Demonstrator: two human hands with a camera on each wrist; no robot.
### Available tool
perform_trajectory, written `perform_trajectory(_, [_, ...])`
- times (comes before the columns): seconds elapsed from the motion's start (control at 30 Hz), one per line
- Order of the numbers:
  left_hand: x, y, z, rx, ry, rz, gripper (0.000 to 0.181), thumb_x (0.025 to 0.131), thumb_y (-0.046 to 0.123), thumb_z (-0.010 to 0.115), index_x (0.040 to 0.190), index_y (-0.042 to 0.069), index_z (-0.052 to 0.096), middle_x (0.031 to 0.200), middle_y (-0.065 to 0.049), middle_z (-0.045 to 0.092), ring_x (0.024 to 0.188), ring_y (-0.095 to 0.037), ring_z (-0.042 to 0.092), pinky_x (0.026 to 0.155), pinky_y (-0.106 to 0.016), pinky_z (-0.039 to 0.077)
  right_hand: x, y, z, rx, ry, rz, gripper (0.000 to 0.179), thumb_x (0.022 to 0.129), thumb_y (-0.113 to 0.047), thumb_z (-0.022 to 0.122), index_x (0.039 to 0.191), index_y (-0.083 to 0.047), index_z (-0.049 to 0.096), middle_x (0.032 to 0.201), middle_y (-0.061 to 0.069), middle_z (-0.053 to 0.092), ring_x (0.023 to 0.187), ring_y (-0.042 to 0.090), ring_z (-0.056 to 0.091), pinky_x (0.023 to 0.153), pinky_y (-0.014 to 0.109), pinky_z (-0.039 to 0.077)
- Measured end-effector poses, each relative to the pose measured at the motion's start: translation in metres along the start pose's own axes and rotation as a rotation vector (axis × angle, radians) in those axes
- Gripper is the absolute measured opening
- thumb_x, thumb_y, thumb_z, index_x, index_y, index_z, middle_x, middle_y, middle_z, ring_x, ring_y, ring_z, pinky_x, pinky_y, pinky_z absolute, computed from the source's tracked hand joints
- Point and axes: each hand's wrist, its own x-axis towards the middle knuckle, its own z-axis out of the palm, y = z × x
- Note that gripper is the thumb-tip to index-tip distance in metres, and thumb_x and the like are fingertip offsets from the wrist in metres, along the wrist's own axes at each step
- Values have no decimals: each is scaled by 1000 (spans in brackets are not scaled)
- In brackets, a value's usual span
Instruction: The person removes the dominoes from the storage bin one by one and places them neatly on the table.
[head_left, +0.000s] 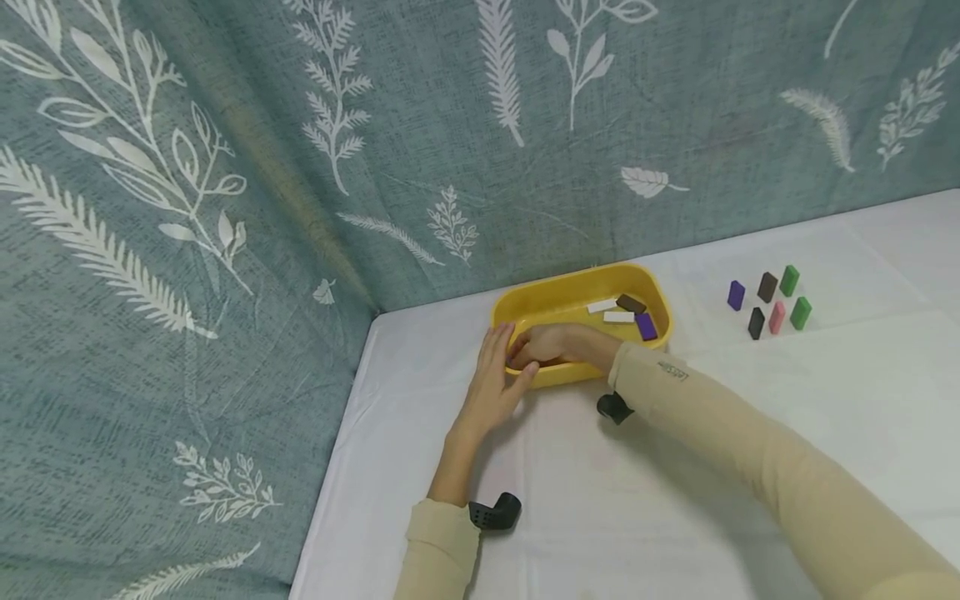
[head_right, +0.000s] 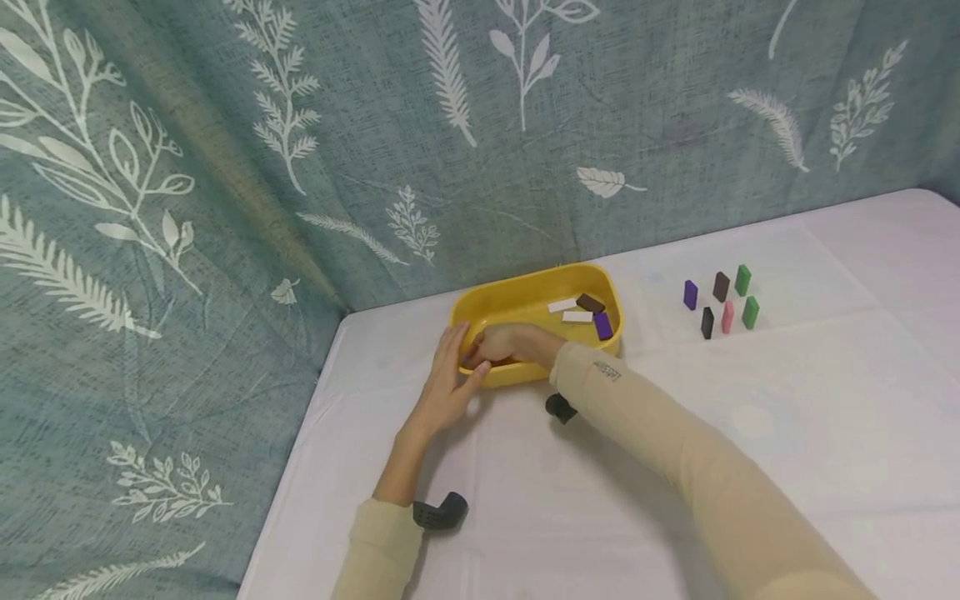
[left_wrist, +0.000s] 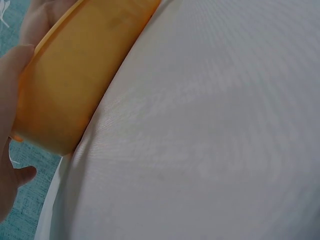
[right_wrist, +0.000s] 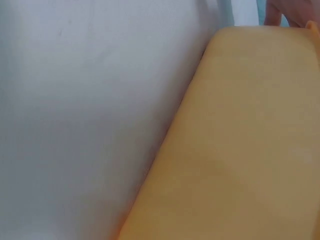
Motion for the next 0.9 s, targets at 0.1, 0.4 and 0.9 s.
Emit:
perform_trajectory(0.1, [1, 1, 1, 1, -4, -6, 78, 97, 58, 38, 152, 8, 17, 156, -13, 17, 144, -28, 3, 111, -52, 13, -3, 2, -5, 85, -5, -6, 46, 93, -6, 58, 135, 6, 43, 114, 13, 56, 92, 17, 55, 85, 25, 46])
perform_trajectory(0.4, [0, 1, 2, 9, -1, -34, 78, 96, 58, 40, 152, 9, 17, 156, -13, 16, 144, -26, 2, 111, -53, 13, -24, 5, -32, 241, -10, -2, 51, 95, -2, 55, 141, 2, 32, 97, 11, 57, 78, 16, 55, 77, 25, 49])
perform_trajectory(0.9, [0, 1, 4, 17, 28, -5, 74, 97, 48, 45, 151, 5, 20, 155, -14, 19, 144, -27, 5, 112, -50, 12, -71, 8, -82, 422, 49, -76, 60, 98, -4, 51, 149, 4, 19, 130, 24, 43, 119, 31, 49, 105, 42, 32])
